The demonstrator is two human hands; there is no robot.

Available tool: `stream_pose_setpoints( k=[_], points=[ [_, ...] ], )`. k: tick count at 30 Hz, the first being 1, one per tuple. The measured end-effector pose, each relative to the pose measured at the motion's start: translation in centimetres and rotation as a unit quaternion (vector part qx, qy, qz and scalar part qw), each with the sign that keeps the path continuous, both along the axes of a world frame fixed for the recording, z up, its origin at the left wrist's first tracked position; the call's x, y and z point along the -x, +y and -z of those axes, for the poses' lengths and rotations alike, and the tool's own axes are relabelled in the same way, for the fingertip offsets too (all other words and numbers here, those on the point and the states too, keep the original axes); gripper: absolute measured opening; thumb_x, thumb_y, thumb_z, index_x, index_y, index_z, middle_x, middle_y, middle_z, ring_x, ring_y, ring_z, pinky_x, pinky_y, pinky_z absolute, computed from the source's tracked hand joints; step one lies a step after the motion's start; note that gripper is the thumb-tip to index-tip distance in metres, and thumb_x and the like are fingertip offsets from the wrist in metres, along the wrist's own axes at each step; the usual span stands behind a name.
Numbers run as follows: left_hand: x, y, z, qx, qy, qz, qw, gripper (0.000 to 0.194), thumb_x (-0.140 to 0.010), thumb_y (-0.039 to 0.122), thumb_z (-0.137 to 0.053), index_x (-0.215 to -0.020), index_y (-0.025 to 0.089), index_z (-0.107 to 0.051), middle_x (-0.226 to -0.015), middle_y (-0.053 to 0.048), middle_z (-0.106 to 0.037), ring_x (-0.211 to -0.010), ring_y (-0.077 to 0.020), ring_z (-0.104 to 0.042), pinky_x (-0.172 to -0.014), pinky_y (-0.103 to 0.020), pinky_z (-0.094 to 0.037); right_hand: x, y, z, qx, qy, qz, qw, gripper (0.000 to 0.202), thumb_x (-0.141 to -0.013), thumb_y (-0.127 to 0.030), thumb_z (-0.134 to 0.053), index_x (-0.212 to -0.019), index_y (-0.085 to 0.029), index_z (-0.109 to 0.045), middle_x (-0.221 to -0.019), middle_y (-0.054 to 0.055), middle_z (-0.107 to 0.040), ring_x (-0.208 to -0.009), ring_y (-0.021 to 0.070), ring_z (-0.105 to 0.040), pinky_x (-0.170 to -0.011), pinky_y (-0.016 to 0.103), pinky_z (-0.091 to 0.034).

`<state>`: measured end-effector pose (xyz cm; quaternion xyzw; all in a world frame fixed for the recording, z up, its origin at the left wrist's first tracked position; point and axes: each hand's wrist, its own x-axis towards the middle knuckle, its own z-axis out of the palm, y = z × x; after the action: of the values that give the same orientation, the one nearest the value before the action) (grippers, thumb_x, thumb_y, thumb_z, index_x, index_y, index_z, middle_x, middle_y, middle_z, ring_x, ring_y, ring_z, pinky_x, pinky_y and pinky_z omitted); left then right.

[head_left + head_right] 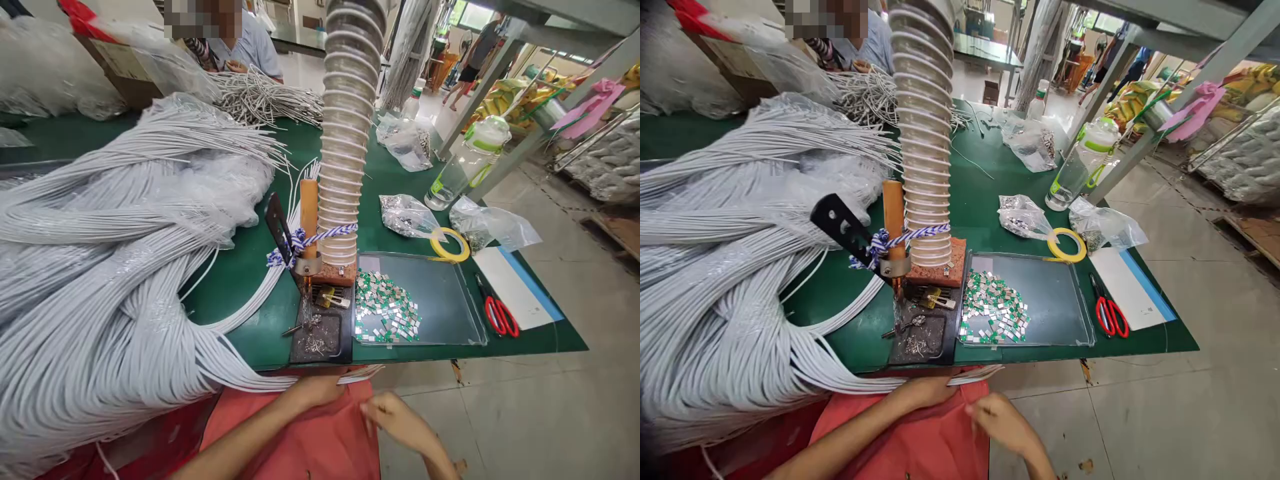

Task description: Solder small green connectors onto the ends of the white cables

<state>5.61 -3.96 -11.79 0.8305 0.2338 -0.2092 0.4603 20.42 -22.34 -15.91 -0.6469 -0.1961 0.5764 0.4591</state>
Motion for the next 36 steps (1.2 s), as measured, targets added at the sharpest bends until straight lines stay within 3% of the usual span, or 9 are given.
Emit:
stream_pose_setpoints(
  k=[3, 5, 7, 10, 13, 17, 22, 28, 36],
  points=[
    [-0.1, -0.2, 0.1, 0.004, -0.009, 0.0, 1.0, 0.038, -0.096, 0.039, -0.046, -0.13, 0.025, -0.056, -0.125, -0.007, -0.066, -0.119, -0.0286, -0.058, -0.1, -0.036, -0.044, 0.8, -0.7, 1.7, 0.047, 0.06, 0.067, 0.995, 0.035, -0.09, -0.046, -0.062, -0.075, -0.014, -0.058, -0.052, -0.011, -0.04, -0.037, 0.0022, -0.032, -0.036, 0.014, -0.028],
    [-0.2, -0.5, 0.1, 0.001, -0.012, -0.004, 1.0, 0.041, -0.098, 0.043, -0.039, -0.128, 0.023, -0.057, -0.125, -0.008, -0.066, -0.116, -0.0282, -0.06, -0.097, -0.035, -0.045, 1.7, -0.7, 2.4, 0.057, 0.095, 0.132, 0.985, 0.05, -0.078, -0.065, -0.063, -0.073, -0.015, -0.056, -0.048, -0.015, -0.023, -0.037, 0.0014, -0.015, -0.036, 0.014, -0.013],
    [-0.4, -1.0, -0.3, -0.007, -0.014, -0.007, 1.0, 0.042, -0.1, 0.041, -0.031, -0.124, 0.022, -0.061, -0.121, -0.009, -0.068, -0.112, -0.0281, -0.063, -0.093, -0.035, -0.047, 2.5, -0.1, 2.5, 0.052, 0.128, 0.187, 0.973, 0.061, -0.066, -0.075, -0.065, -0.073, -0.016, -0.056, -0.049, -0.015, -0.019, -0.039, 0.0015, -0.012, -0.039, 0.015, -0.009],
    [-0.6, -1.7, -1.3, -0.02, -0.022, -0.002, 1.0, 0.044, -0.1, 0.04, -0.028, -0.112, 0.021, -0.066, -0.11, -0.01, -0.072, -0.101, -0.0291, -0.068, -0.082, -0.034, -0.05, 2.9, 1.3, 2.2, 0.031, 0.162, 0.249, 0.954, 0.065, -0.059, -0.079, -0.067, -0.074, -0.016, -0.059, -0.049, -0.013, -0.029, -0.039, 0.002, -0.018, -0.039, 0.016, -0.013],
    [-0.6, -2.3, -2.5, -0.031, -0.046, 0.007, 0.998, 0.041, -0.1, 0.039, -0.032, -0.105, 0.021, -0.068, -0.102, -0.009, -0.074, -0.095, -0.0279, -0.07, -0.076, -0.03, -0.05, 2.3, 2.2, 1.6, 0.011, 0.169, 0.307, 0.936, 0.059, -0.076, -0.073, -0.058, -0.089, -0.016, -0.063, -0.058, -0.007, -0.049, -0.041, 0.0048, -0.035, -0.038, 0.017, -0.026],
    [-0.3, -2.8, -3.4, -0.051, -0.065, 0.009, 0.997, 0.037, -0.099, 0.035, -0.035, -0.106, 0.021, -0.068, -0.097, -0.01, -0.075, -0.092, -0.0283, -0.07, -0.076, -0.03, -0.049, 0.8, 2.2, 1.4, 0.006, 0.143, 0.386, 0.911, 0.031, -0.096, -0.044, -0.053, -0.09, -0.015, -0.06, -0.073, -0.003, -0.059, -0.053, 0.008, -0.054, -0.049, 0.021, -0.045],
    [-0.2, -3.1, -3.9, -0.069, -0.078, 0.019, 0.994, 0.034, -0.1, 0.034, -0.036, -0.104, 0.022, -0.068, -0.102, -0.009, -0.075, -0.094, -0.0265, -0.07, -0.079, -0.028, -0.048, -1.0, 1.2, 0.8, -0.009, 0.106, 0.438, 0.893, 0.024, -0.095, -0.031, -0.057, -0.079, -0.014, -0.057, -0.063, -0.007, -0.052, -0.047, 0.0054, -0.049, -0.045, 0.018, -0.042],
    [-1.0, -3.6, -4.7, -0.096, -0.1, 0.051, 0.989, 0.033, -0.099, 0.031, -0.038, -0.096, 0.019, -0.068, -0.094, -0.012, -0.074, -0.089, -0.0304, -0.071, -0.074, -0.032, -0.05, -2.3, -0.2, -0.3, -0.04, 0.063, 0.478, 0.875, 0.025, -0.095, -0.028, -0.058, -0.074, -0.014, -0.055, -0.059, -0.009, -0.049, -0.042, 0.004, -0.043, -0.041, 0.016, -0.037],
    [-4.3, -4.4, -5.7, -0.119, -0.112, 0.041, 0.986, 0.032, -0.097, 0.026, -0.038, -0.096, 0.015, -0.068, -0.092, -0.015, -0.072, -0.087, -0.0327, -0.07, -0.076, -0.037, -0.05, -1.6, -2.3, -0.9, -0.038, 0.013, 0.493, 0.869, 0.025, -0.094, -0.03, -0.058, -0.074, -0.015, -0.054, -0.056, -0.01, -0.044, -0.039, 0.0037, -0.038, -0.039, 0.016, -0.034]
  ],
)
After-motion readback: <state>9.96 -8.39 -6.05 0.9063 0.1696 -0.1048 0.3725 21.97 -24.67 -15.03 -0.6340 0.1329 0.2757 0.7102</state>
